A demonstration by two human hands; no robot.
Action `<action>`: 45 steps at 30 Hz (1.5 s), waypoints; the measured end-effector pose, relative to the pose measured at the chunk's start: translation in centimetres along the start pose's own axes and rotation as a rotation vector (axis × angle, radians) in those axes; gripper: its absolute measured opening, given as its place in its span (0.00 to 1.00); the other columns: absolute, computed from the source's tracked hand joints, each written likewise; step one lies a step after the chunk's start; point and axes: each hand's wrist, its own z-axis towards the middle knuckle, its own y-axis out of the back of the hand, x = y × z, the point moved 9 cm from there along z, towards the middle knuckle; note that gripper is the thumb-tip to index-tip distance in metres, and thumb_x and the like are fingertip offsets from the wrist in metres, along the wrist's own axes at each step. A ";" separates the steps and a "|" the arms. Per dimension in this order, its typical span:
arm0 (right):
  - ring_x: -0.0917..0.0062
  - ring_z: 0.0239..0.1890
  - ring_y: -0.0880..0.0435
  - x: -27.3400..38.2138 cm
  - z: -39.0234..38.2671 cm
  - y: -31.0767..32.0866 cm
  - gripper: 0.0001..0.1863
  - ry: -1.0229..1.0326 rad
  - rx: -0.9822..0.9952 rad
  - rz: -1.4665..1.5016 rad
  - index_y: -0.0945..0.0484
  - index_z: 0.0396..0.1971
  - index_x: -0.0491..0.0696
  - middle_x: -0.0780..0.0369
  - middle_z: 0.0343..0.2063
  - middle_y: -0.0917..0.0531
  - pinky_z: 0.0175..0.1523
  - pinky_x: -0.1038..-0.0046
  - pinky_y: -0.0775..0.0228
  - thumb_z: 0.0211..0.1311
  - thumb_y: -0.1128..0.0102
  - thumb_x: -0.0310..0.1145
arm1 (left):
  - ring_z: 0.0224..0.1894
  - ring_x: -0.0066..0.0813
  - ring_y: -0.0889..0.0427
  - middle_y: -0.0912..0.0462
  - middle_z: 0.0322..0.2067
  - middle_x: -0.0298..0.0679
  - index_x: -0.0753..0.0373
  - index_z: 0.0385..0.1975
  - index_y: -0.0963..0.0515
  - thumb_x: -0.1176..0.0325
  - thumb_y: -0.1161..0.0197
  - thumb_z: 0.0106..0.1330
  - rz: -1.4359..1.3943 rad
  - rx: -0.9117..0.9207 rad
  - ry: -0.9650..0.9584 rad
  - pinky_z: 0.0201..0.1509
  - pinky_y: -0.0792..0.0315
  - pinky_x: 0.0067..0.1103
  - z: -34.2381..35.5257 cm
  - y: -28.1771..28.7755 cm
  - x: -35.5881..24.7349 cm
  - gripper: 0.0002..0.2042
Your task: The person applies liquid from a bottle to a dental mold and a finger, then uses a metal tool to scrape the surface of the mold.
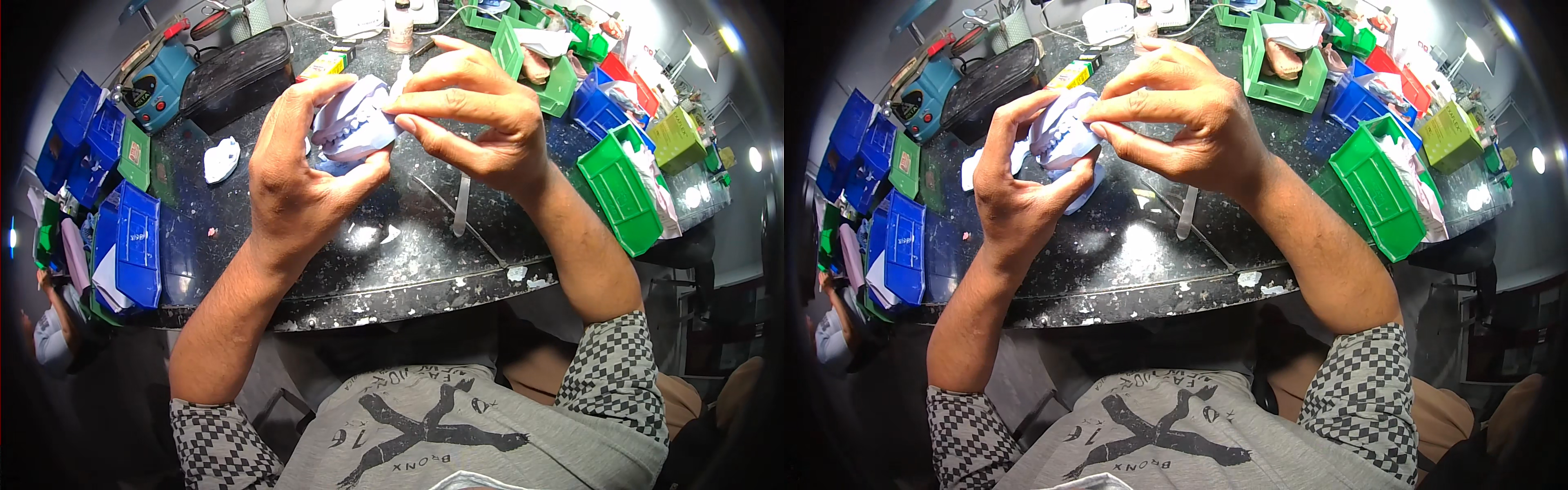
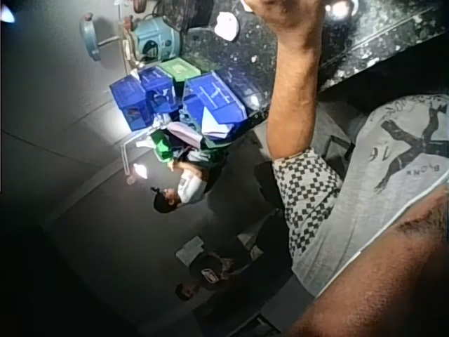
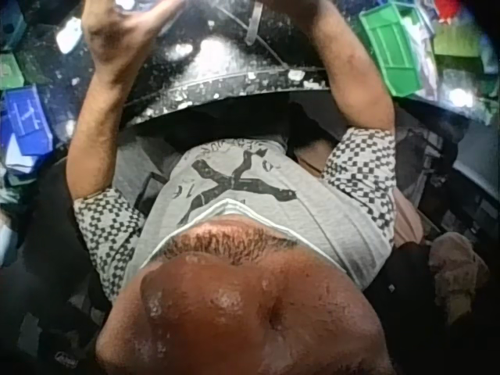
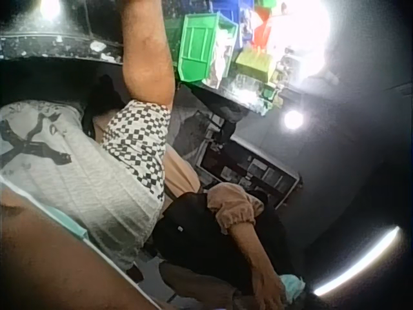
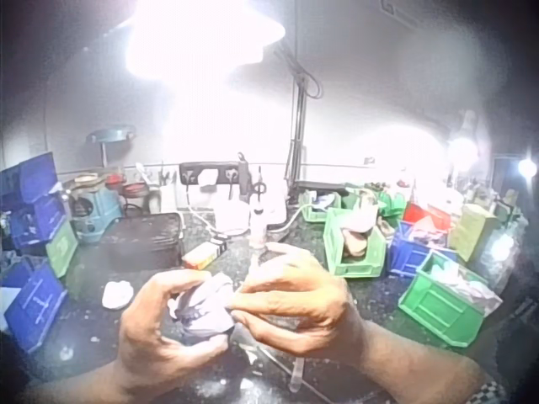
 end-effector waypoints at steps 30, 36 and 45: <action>0.72 0.42 0.12 3.1 -0.2 -0.6 0.14 0.272 -0.022 -0.267 0.11 0.41 0.50 0.65 0.37 0.12 0.59 0.63 0.21 0.53 0.24 0.32 | 0.60 0.47 0.16 0.17 0.56 0.52 0.67 0.57 0.22 0.76 0.21 0.47 0.035 -0.071 -0.145 0.65 0.24 0.33 0.0 0.8 -0.7 0.32; 0.71 0.43 0.11 2.2 -0.7 -0.9 0.15 0.238 0.004 -0.226 0.11 0.42 0.49 0.64 0.39 0.12 0.58 0.64 0.19 0.53 0.23 0.30 | 0.56 0.46 0.16 0.16 0.55 0.50 0.66 0.56 0.22 0.76 0.22 0.47 0.067 -0.073 -0.131 0.61 0.23 0.33 0.1 0.5 -0.6 0.31; 0.70 0.44 0.11 2.2 -0.4 -0.8 0.16 0.231 0.015 -0.200 0.11 0.44 0.49 0.64 0.40 0.11 0.59 0.63 0.19 0.53 0.23 0.30 | 0.59 0.34 0.17 0.17 0.55 0.45 0.66 0.59 0.23 0.78 0.23 0.52 0.020 -0.046 -0.081 0.66 0.25 0.28 0.0 0.5 -0.1 0.31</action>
